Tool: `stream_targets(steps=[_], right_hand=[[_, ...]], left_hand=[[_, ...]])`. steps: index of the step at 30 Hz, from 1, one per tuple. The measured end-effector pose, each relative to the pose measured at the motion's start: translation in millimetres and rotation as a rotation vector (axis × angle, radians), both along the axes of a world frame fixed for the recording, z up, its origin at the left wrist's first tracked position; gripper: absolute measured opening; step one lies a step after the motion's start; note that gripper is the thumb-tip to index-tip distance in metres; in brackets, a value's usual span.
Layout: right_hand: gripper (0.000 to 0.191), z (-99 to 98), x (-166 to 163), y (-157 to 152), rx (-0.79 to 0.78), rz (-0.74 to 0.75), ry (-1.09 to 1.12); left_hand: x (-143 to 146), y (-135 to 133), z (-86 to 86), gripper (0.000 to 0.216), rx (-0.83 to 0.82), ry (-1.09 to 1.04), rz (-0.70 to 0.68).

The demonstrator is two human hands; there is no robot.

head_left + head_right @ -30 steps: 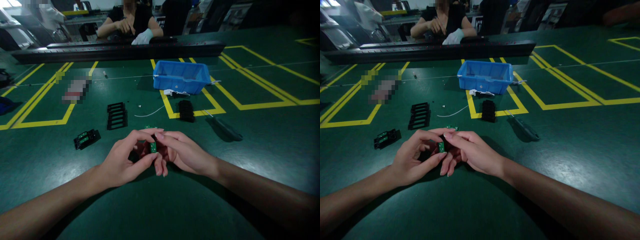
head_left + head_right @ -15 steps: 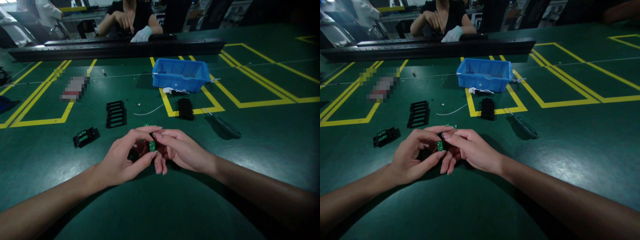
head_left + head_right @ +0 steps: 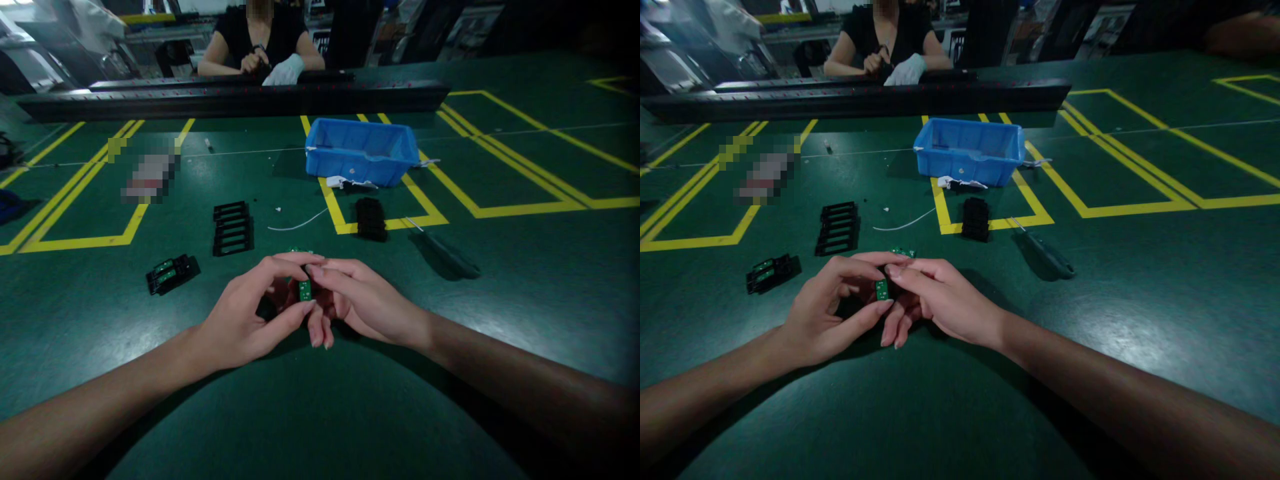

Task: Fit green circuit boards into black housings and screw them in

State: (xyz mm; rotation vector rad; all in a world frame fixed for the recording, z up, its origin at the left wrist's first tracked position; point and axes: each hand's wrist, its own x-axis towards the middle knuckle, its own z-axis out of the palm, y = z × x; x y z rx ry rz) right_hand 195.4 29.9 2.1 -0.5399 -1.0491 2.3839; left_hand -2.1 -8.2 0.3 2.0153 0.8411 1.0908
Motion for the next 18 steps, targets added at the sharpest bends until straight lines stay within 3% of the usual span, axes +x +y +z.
stream_targets(steps=[18], right_hand=[[0.031, 3.0, -0.7, -0.7, -0.007, -0.005, 0.018]], left_hand=[[1.1, 2.1, 1.2, 0.036, -0.063, -0.041, -0.015]])
